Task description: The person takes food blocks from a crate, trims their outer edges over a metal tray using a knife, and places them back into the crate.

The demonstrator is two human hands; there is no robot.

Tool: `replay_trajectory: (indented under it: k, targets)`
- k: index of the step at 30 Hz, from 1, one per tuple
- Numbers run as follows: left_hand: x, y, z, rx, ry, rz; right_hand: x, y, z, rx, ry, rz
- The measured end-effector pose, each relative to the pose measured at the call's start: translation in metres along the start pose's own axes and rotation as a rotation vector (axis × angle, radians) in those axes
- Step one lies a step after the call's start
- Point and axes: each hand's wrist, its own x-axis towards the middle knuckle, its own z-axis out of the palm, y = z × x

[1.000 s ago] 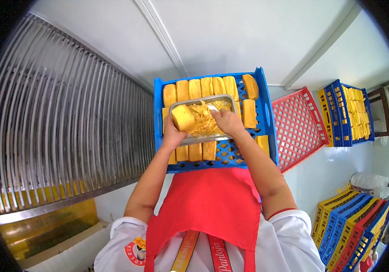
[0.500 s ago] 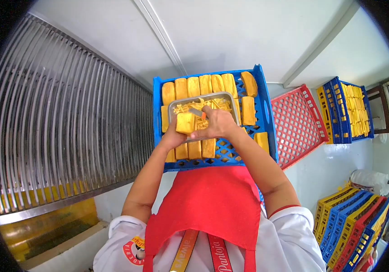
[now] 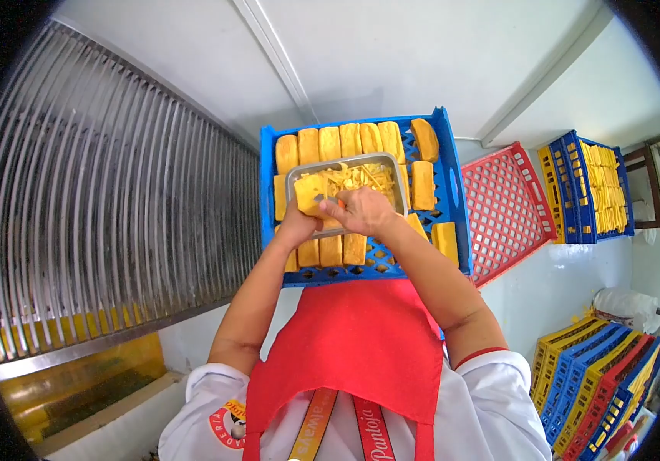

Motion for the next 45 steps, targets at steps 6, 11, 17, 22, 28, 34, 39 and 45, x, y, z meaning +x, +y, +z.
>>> replay_trajectory:
  k: [6,11,17,22,28,34,39,45]
  targets:
    - [-0.006,0.005,0.009,0.297,0.381,0.249,-0.002,-0.002,0.005,-0.014,0.231,0.034]
    - [-0.014,0.021,0.018,0.560,0.554,0.192,-0.003,-0.015,0.002,0.023,0.116,0.184]
    - [-0.016,0.026,0.021,0.593,0.539,0.116,0.004,-0.011,0.011,0.150,0.153,0.151]
    - [-0.011,0.025,0.023,0.568,0.564,0.126,0.008,-0.015,0.018,0.239,0.077,0.168]
    - [-0.009,0.013,0.012,0.534,0.575,0.155,0.004,-0.017,0.007,0.104,0.063,0.110]
    - [-0.012,0.011,0.001,0.613,0.602,0.331,0.000,-0.020,-0.003,-0.089,0.178,0.124]
    - [-0.011,0.006,-0.001,0.595,0.609,0.308,0.001,-0.014,0.023,-0.063,0.274,0.150]
    - [-0.011,0.011,0.002,0.617,0.628,0.331,-0.003,-0.019,0.020,-0.036,0.301,0.184]
